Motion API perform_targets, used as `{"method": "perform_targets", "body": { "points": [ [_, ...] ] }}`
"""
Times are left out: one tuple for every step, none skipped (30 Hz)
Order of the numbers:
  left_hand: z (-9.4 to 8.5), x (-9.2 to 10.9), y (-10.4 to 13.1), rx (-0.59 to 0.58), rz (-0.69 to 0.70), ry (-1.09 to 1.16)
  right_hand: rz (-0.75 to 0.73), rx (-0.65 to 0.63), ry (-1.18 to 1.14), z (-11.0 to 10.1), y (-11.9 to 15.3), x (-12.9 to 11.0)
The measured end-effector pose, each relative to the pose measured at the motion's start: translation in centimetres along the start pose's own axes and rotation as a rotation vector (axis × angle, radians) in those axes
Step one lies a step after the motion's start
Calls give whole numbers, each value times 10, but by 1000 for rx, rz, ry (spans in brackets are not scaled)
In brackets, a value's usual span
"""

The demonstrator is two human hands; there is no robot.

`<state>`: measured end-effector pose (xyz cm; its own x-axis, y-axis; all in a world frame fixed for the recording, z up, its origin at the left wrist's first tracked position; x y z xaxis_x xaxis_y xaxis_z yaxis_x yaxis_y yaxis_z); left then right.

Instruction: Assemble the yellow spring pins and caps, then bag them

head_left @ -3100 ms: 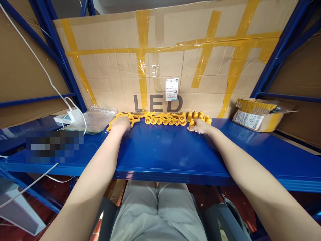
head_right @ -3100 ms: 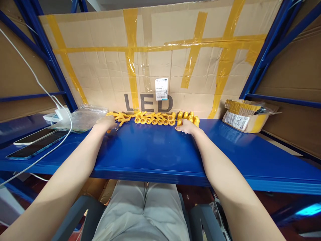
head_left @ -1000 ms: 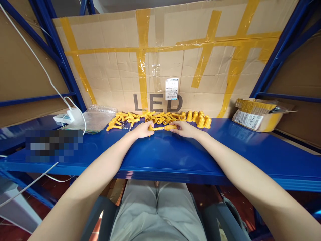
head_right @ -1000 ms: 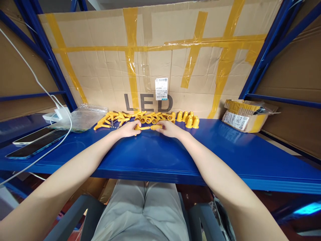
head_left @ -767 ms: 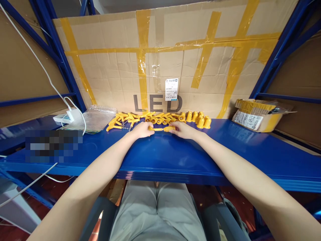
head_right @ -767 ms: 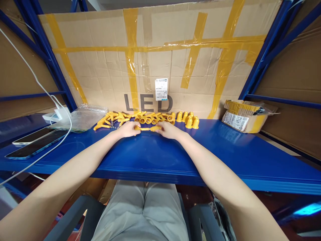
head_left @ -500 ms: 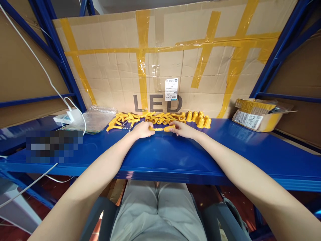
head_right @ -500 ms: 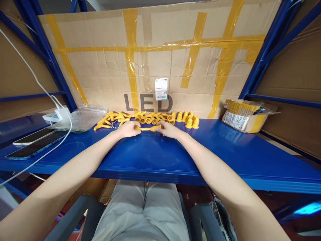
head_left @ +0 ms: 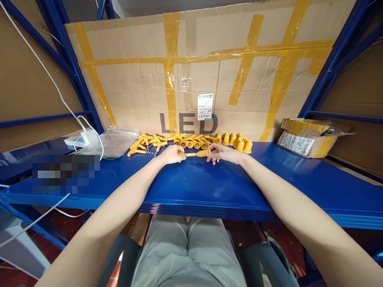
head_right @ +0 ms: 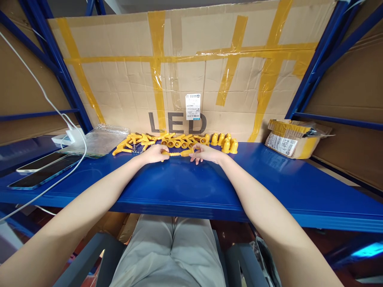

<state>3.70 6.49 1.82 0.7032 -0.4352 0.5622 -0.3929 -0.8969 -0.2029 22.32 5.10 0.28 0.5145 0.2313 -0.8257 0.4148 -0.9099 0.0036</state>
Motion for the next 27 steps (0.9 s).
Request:
{"method": "perform_targets", "body": {
  "points": [
    [1,-1,0,-9,-2,37,0,-7,-22,0,1,0],
    [1,-2,0,-17,-7,69,-1,-17,-47,1,1,0],
    [2,-3,0,-18,-14,92,1,-30,-70,2,1,0],
    [2,-3,-1,-14,-19,106,4,-40,-85,3,1,-1],
    [1,-3,-1,-5,-20,111,9,-43,-87,4,1,-1],
    [0,-3,-1,4,-17,107,14,-38,-76,5,0,-2],
    [0,-2,-1,13,-9,94,18,-23,-55,5,0,-2],
    [-1,-1,-1,23,1,76,25,-4,-29,4,0,-3],
    [-1,1,-1,28,14,58,35,17,-4,4,-1,-3],
    [-1,3,0,31,26,43,49,36,14,3,-1,-2],
    [-1,4,0,33,37,33,66,52,26,3,-1,-1],
    [-1,5,1,33,46,28,84,63,36,2,-2,0],
    [-1,6,1,35,53,27,102,69,45,2,-2,1],
    [-1,7,2,38,59,27,117,71,55,3,-2,1],
    [-1,7,2,41,63,26,129,70,68,3,-1,2],
    [-1,8,2,44,66,25,144,69,84,3,-1,2],
    [0,8,2,45,67,24,159,67,99,3,0,2],
    [0,8,1,44,68,26,177,63,108,2,1,3],
    [0,8,1,45,68,27,192,55,105,2,2,3],
    [0,8,0,48,67,26,204,44,90,2,3,3],
    [-1,7,0,52,65,25,205,29,65,3,4,3],
    [-1,6,0,56,60,23,193,8,35,3,5,2],
    [-2,5,-1,58,55,19,173,-15,7,3,5,1],
    [-2,4,-1,58,49,17,149,-29,-19,3,6,0],
    [-2,4,-1,57,42,17,128,-35,-40,2,6,0],
    [-2,3,0,55,35,18,112,-34,-59,0,7,0],
    [-3,3,0,55,29,18,100,-31,-80,-1,7,1]
  ]
}}
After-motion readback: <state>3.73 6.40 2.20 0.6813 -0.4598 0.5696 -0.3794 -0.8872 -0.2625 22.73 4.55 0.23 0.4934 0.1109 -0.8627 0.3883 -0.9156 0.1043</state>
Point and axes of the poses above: each hand's wrist, its own y-axis away from the middle knuckle, its own z-axis out of the palm, x = y × z, the point moved 8 cm from there along -y, towards the middle knuckle, and after that the axes turned 7 degrees about y, right-handed, at the moved point
